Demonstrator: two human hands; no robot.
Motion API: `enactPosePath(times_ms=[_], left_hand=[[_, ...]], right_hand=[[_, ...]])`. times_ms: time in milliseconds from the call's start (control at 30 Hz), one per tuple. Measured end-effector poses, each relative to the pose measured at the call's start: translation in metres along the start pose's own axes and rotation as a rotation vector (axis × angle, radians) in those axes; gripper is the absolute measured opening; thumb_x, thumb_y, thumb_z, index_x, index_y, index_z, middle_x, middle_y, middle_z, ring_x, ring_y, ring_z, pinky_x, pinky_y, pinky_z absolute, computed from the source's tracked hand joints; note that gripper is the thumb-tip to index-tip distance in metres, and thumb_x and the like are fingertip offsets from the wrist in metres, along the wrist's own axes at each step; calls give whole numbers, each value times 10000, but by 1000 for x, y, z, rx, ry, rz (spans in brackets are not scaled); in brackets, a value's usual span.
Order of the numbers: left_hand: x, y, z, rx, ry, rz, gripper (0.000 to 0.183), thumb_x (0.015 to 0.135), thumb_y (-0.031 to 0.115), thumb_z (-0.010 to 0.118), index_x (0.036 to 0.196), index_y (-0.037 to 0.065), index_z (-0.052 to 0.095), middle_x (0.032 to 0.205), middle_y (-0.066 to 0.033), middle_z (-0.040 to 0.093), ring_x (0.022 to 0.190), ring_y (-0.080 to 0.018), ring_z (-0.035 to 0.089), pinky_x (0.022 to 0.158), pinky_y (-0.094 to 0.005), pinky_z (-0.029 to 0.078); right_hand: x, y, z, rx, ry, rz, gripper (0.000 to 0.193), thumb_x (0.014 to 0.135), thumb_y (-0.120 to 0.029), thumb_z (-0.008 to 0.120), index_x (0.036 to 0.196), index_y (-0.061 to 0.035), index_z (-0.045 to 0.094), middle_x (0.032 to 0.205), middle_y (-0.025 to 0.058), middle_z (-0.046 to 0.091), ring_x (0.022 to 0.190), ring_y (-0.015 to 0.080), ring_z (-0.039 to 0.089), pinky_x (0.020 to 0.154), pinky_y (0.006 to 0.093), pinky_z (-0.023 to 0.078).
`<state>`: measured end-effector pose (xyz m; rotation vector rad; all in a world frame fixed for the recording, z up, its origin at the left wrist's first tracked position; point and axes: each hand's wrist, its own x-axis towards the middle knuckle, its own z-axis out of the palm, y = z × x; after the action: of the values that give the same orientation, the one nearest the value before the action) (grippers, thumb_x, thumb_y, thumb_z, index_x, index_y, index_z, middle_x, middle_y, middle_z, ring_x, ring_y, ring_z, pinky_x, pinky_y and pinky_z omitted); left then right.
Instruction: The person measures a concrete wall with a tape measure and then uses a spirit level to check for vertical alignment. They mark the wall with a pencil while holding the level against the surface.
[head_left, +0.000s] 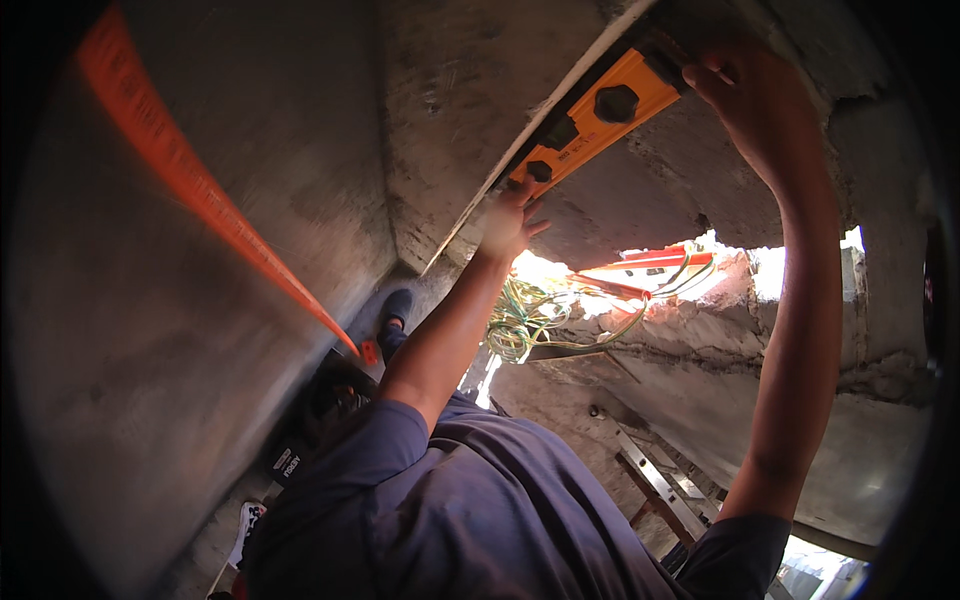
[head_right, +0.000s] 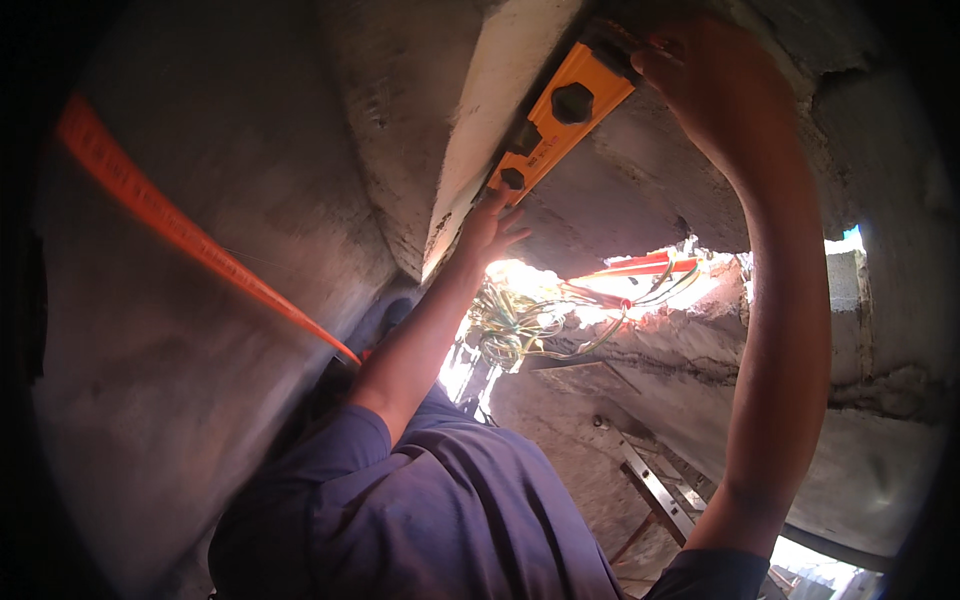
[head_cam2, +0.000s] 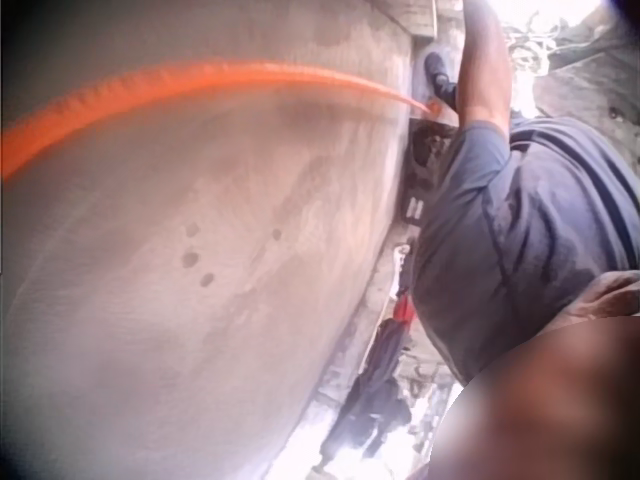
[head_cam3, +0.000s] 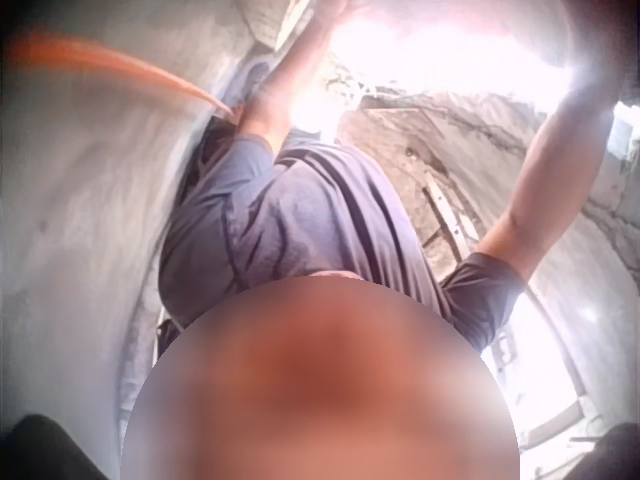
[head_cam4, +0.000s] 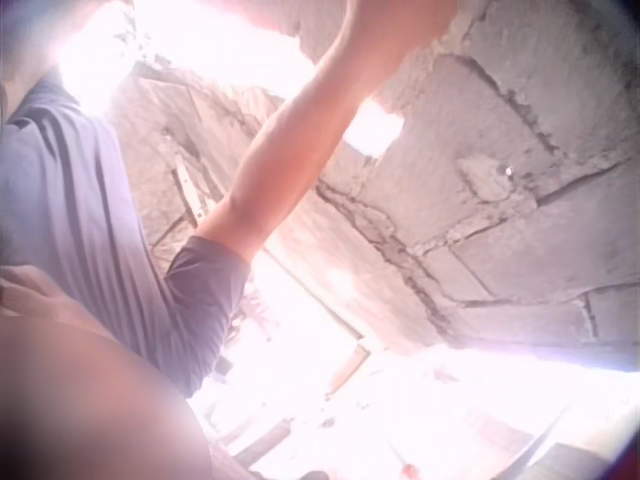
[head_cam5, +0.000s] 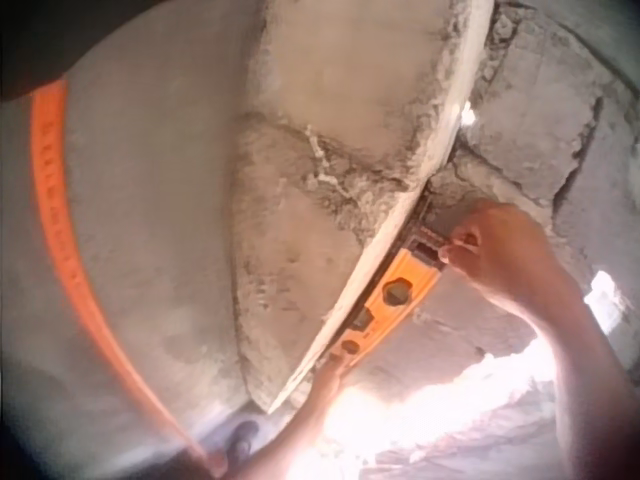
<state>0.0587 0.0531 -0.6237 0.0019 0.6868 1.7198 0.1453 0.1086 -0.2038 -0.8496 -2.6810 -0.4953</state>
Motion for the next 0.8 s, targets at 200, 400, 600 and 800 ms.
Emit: enactPosePath(times_ms=[200, 400, 600, 800], left_hand=[[-2, 0, 3, -27, 4, 16, 904, 955, 532, 744, 1634, 121, 311, 1677, -167, 236, 1573, -440, 192, 1204, -704, 305], [-2, 2, 5, 2, -2, -3, 940, 949, 545, 738, 1651, 139, 263, 1682, -156, 238, 1574, -435, 192, 1214, -700, 295], [1, 0, 5, -11, 8, -10, 897, 964, 536, 719, 1637, 131, 284, 1683, -148, 234, 1574, -431, 198, 1215, -707, 291], [5, -2, 4, -42, 25, -24, 909, 958, 516, 737, 1634, 115, 281, 1682, -146, 228, 1573, -427, 201, 1217, -713, 288]], right_hand=[[-1, 2, 3, 6, 55, -27, 377, 959, -386, 740, 1102, -37, 756, 1026, 164, 768, 966, 293, 755, 849, 413, 554], [1, 5, 3, -37, -26, 20, 359, 975, -378, 725, 1108, -47, 761, 1009, 151, 770, 934, 292, 756, 831, 415, 562], [0, 5, 2, -57, -6, -5, 375, 977, -403, 711, 1123, -63, 768, 1006, 137, 776, 902, 277, 762, 812, 420, 571], [-1, 1, 1, -34, -6, 26, 371, 979, -398, 733, 1087, -44, 768, 1008, 166, 769, 944, 302, 759, 831, 417, 563]])
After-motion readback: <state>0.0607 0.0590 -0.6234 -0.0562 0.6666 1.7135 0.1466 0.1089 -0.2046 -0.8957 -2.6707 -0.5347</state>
